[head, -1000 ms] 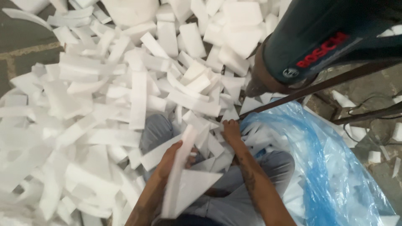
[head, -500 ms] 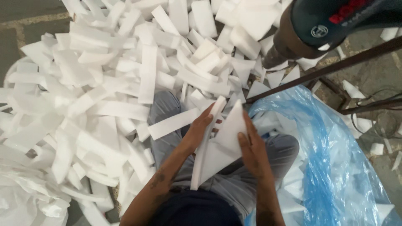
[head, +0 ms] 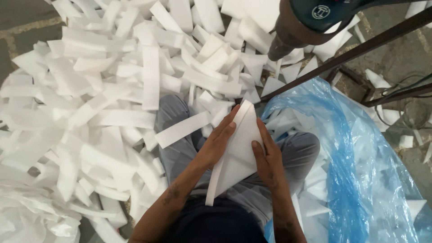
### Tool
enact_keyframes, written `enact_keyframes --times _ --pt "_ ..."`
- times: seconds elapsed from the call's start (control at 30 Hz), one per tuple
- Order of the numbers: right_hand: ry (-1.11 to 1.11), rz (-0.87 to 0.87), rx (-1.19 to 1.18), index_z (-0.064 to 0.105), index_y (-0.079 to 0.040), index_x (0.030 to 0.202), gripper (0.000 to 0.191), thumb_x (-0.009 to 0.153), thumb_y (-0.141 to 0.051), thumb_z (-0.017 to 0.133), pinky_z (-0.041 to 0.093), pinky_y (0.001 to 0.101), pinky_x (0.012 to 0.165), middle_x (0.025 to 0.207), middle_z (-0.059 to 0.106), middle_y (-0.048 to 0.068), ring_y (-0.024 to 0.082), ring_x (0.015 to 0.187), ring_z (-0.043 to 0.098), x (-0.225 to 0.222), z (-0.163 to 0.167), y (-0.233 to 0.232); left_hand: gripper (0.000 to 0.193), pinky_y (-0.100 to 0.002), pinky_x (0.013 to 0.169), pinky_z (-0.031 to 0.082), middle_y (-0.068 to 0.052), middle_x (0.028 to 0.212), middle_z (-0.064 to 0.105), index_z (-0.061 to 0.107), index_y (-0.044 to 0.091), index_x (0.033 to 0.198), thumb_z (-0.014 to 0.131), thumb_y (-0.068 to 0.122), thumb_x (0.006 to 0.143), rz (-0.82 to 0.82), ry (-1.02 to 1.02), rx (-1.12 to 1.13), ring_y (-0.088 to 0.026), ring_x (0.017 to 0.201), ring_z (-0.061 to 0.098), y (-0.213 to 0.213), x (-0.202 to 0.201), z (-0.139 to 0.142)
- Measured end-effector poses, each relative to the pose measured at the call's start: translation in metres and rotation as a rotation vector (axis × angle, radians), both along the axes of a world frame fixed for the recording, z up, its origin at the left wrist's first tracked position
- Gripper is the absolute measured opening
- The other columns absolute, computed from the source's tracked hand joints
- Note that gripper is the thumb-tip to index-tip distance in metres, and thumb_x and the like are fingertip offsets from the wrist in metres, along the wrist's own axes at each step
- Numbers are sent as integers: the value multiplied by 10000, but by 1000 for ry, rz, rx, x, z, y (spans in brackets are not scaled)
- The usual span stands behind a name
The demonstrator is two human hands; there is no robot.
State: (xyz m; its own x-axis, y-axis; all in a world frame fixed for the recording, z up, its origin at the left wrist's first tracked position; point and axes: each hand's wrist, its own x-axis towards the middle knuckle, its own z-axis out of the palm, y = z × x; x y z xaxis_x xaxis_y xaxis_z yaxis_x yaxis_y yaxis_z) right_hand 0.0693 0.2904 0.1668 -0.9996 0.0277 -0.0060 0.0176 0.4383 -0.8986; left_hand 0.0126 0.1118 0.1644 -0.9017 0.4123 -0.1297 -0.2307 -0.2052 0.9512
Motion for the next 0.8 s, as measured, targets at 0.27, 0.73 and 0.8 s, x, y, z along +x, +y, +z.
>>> enact_keyframes --times 0.27,0.73,0.8 --pt "-92 -15 -63 346 -125 1599 666 993 -274 578 378 385 1148 1593 462 171 310 1453 469 -16 1 13 660 -356 1183 330 -87 1615 399 253 155 1638 238 483 1066 -68 -221 203 -235 1436 422 15 -15 16" --pt "162 -1 -39 358 -52 1602 649 1052 -337 550 386 378 1170 1613 472 197 277 1443 496 -116 30 39 951 -397 1225 333 -160 1619 421 237 77 1657 72 733 988 -92 -105 396 -282 1464 436 41 -103 40" --pt "159 -4 -62 362 -50 1598 642 1048 -321 554 394 377 1161 1597 493 194 271 1425 515 -125 36 40 958 -406 1224 342 -170 1614 425 229 82 1663 61 738 984 -107 -90 429 -289 1452 447 44 -111 45"
